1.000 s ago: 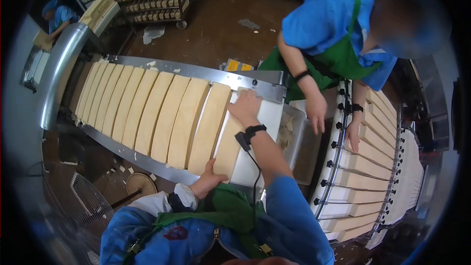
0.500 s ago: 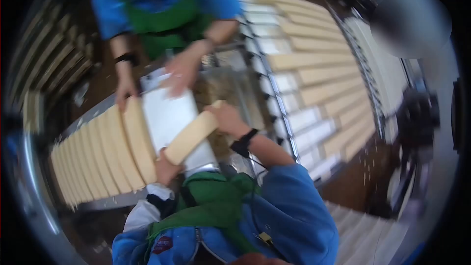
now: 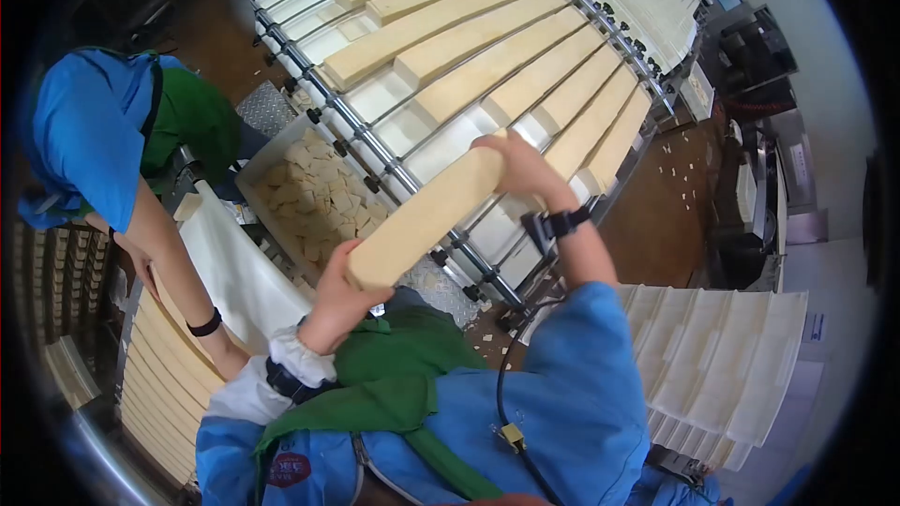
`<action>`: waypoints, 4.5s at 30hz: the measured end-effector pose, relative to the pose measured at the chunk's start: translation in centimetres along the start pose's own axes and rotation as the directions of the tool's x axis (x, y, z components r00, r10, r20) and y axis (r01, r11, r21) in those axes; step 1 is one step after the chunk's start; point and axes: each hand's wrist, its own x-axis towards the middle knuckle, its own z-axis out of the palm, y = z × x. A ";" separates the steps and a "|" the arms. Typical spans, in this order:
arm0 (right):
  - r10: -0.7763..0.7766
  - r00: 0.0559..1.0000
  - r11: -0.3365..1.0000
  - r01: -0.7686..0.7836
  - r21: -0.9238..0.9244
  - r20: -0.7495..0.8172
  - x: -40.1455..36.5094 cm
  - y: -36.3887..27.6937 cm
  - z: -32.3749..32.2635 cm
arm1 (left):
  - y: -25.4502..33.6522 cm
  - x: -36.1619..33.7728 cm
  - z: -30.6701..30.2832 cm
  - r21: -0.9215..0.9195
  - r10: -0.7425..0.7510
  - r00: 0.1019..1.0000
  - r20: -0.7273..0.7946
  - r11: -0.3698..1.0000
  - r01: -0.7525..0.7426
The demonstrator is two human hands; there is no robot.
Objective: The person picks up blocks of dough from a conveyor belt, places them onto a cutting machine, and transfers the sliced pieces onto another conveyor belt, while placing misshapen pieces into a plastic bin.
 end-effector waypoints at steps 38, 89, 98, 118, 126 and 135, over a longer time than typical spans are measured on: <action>-0.101 0.978 0.981 0.068 -0.183 -0.180 -4.4 -3.9 10.5 | 1.6 6.5 6.4 0.018 0.041 0.996 0.075 0.999 -0.042; -0.006 0.841 0.989 -0.076 -0.129 -0.540 -2.9 -16.8 16.0 | -13.2 -11.9 -14.9 -0.418 -0.235 0.570 -0.787 0.883 -0.213; -0.634 0.773 0.771 0.634 0.056 -0.030 6.7 -35.0 25.3 | -22.0 -17.4 -16.3 -0.593 -0.548 0.338 -0.765 0.805 -0.037; -0.600 0.782 0.760 0.623 -0.185 0.172 21.0 -56.0 44.2 | -17.7 -21.2 -21.8 -0.861 -0.387 0.843 -0.374 0.482 -0.161; -0.306 0.902 0.842 0.406 -0.355 0.305 22.8 -58.8 41.5 | -16.3 -19.0 -22.1 -0.859 -0.502 0.797 -0.336 0.511 -0.040; 0.073 0.896 0.991 -0.017 -0.132 0.438 26.4 -41.1 28.5 | -18.4 -14.7 -20.9 0.229 0.016 0.714 -0.700 0.952 0.202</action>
